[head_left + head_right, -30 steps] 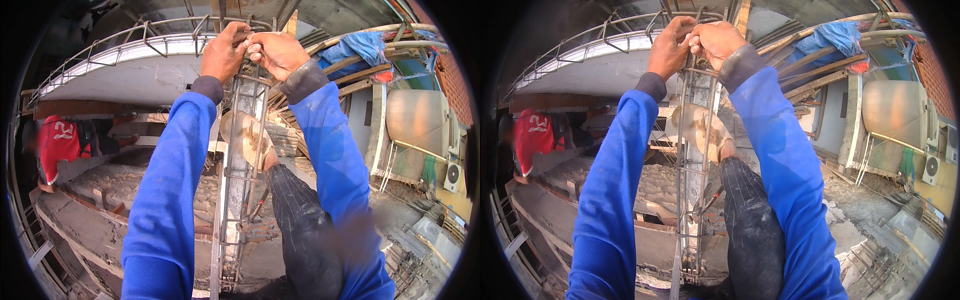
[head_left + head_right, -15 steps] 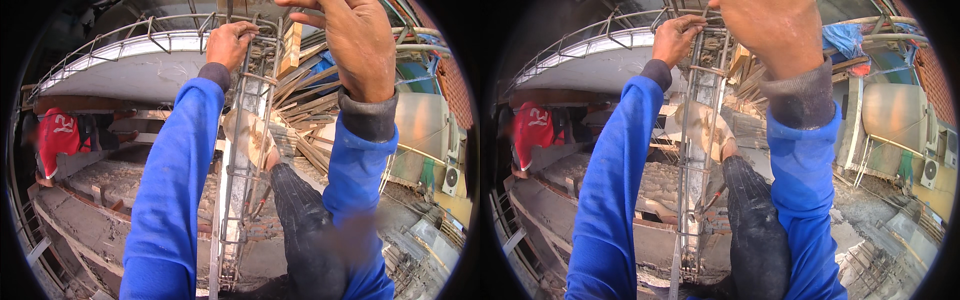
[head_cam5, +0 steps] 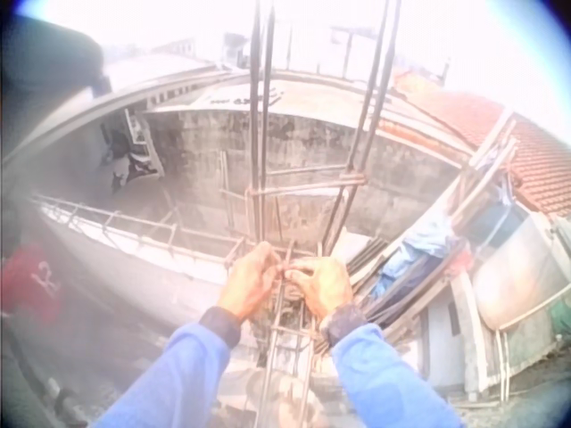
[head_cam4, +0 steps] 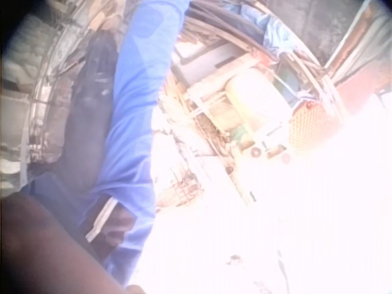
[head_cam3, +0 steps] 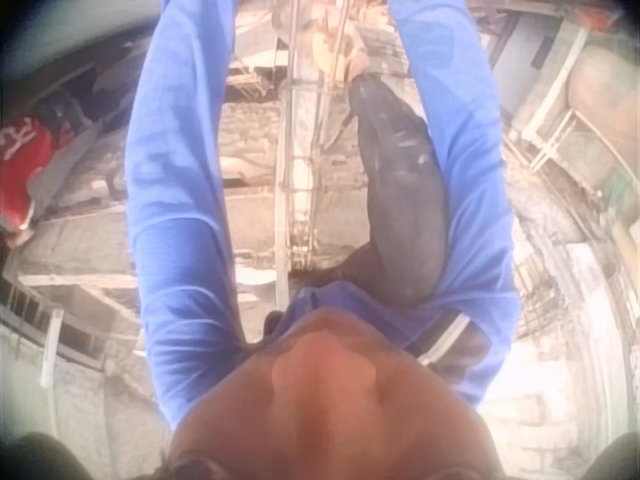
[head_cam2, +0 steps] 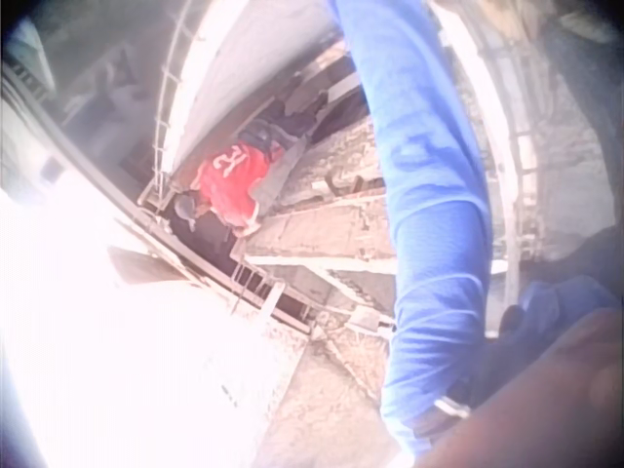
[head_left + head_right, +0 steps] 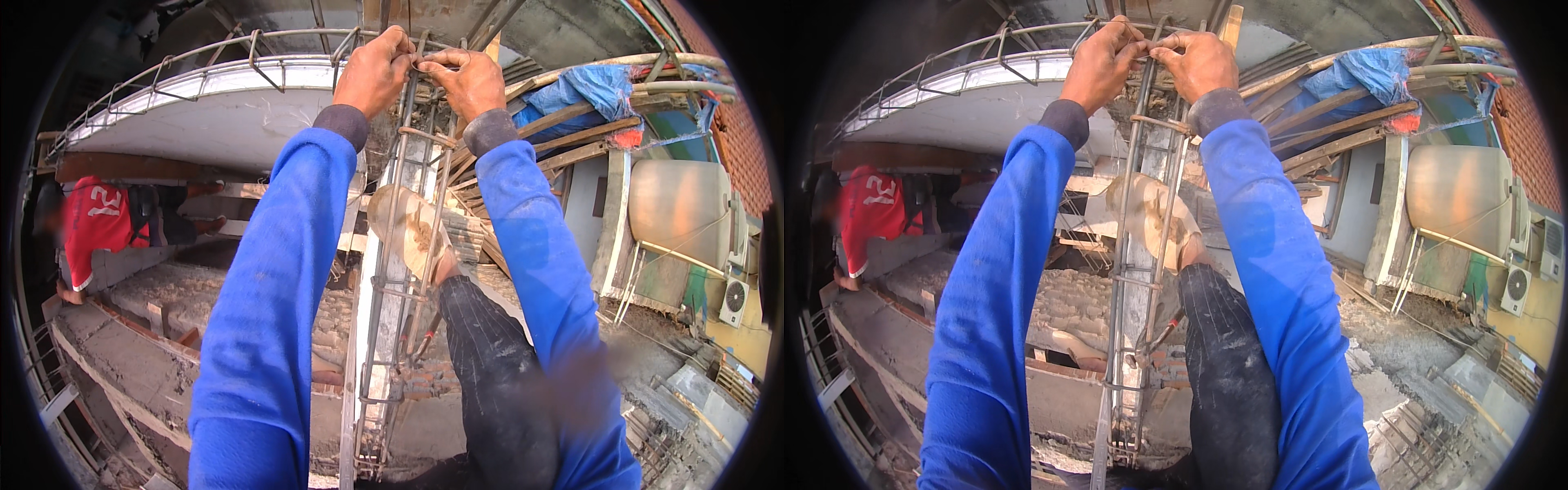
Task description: The person is assembling a metal scaffolding structure on a construction site. They use pliers to secure metal rods and wires, positioning the frame against a concrete wall while another worker assists nearby.
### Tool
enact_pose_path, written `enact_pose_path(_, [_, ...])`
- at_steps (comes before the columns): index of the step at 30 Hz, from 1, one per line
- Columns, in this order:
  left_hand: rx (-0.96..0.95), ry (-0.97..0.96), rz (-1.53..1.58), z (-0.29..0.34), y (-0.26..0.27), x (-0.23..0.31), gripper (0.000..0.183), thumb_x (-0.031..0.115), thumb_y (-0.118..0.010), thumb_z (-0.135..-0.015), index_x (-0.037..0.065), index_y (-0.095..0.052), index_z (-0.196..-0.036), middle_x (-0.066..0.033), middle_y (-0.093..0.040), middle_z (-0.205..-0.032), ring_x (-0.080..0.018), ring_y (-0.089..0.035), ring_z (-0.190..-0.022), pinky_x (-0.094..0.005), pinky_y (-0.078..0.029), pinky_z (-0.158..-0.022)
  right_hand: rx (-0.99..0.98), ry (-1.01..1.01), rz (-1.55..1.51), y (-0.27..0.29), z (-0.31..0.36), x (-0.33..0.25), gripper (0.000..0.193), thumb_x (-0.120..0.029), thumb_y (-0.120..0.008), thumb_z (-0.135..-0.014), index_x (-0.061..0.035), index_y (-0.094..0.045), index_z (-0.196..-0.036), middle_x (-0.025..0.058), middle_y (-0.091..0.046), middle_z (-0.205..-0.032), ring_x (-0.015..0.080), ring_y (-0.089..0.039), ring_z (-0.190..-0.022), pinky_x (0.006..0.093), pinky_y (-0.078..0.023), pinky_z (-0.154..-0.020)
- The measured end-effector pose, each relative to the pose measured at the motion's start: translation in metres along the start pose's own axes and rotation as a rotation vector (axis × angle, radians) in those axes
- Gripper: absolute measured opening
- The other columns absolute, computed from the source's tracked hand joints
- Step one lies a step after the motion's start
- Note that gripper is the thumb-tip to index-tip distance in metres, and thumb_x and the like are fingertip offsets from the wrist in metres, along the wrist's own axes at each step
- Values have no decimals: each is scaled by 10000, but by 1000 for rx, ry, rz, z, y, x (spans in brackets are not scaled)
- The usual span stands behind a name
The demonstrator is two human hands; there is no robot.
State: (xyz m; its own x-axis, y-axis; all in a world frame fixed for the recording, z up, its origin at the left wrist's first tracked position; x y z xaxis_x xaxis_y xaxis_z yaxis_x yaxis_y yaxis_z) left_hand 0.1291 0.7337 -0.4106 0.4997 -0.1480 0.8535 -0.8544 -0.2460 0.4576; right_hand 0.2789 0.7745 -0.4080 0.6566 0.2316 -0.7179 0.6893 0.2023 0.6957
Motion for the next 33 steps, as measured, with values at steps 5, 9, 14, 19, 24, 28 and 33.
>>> enact_pose_path(5, [71,-43,-67,7,0,7,66,63,-555,-900,8,-575,-929,-131,-696,-830,-240,-691,-780,-347,-532,-700,73,173,298,3,2,-12,206,-297,-667,-849,-120,-732,-932,115,-709,-849,316,-674,-808,422,-529,-764])
enact_pose_path(9, [136,39,-80,-1,0,2,67,62,-550,-896,18,-597,-880,-103,-696,-760,-212,-699,-710,-337,-534,-685,49,106,341,0,14,-17,165,-239,-593,-843,-135,-714,-887,121,-699,-861,338,-660,-846,434,-521,-787])
enact_pose_path(14, [167,-10,-431,-18,-4,13,105,143,-564,-836,97,-653,-868,-129,-679,-736,-316,-676,-741,-440,-518,-724,183,242,351,-5,26,-25,185,-244,-644,-824,-100,-697,-927,147,-686,-871,362,-650,-822,453,-513,-746])
enact_pose_path(19, [-36,-122,-627,-37,-14,28,157,171,-545,-842,154,-686,-908,-168,-685,-892,-373,-659,-845,-481,-520,-735,316,269,268,-12,32,-25,137,-184,-660,-787,-65,-681,-853,158,-662,-841,385,-634,-816,469,-506,-714])
enact_pose_path(24, [-129,-336,-729,-45,-27,34,140,149,-571,-830,140,-667,-932,-105,-680,-971,-326,-650,-922,-434,-529,-765,396,126,200,-18,34,-26,144,-193,-656,-787,-50,-659,-801,165,-650,-840,402,-618,-810,484,-489,-697])
enact_pose_path(28, [-163,-364,-763,-50,-31,20,171,135,-617,-803,127,-635,-972,-107,-675,-957,-320,-647,-934,-425,-531,-776,363,68,181,-24,36,-33,137,-137,-584,-807,-33,-663,-846,155,-637,-897,360,-622,-865,451,-480,-771])
enact_pose_path(33, [-117,-231,-757,-49,-34,23,287,172,-665,-788,114,-606,-1062,-163,-664,-968,-345,-647,-954,-460,-530,-797,373,127,90,-24,42,-27,199,-170,-627,-805,3,-662,-897,186,-635,-1033,389,-606,-948,455,-486,-801])
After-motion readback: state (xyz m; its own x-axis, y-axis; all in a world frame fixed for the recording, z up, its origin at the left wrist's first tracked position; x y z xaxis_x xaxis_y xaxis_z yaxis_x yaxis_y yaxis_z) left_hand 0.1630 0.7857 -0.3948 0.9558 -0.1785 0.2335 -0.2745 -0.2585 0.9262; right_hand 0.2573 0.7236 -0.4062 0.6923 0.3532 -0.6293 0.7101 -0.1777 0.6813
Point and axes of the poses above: each hand's wrist, its own z-axis away from the middle knuckle, its own y-axis out of the back of the hand, x = y × z, the point moved 5 cm from there along -z, towards the middle knuckle
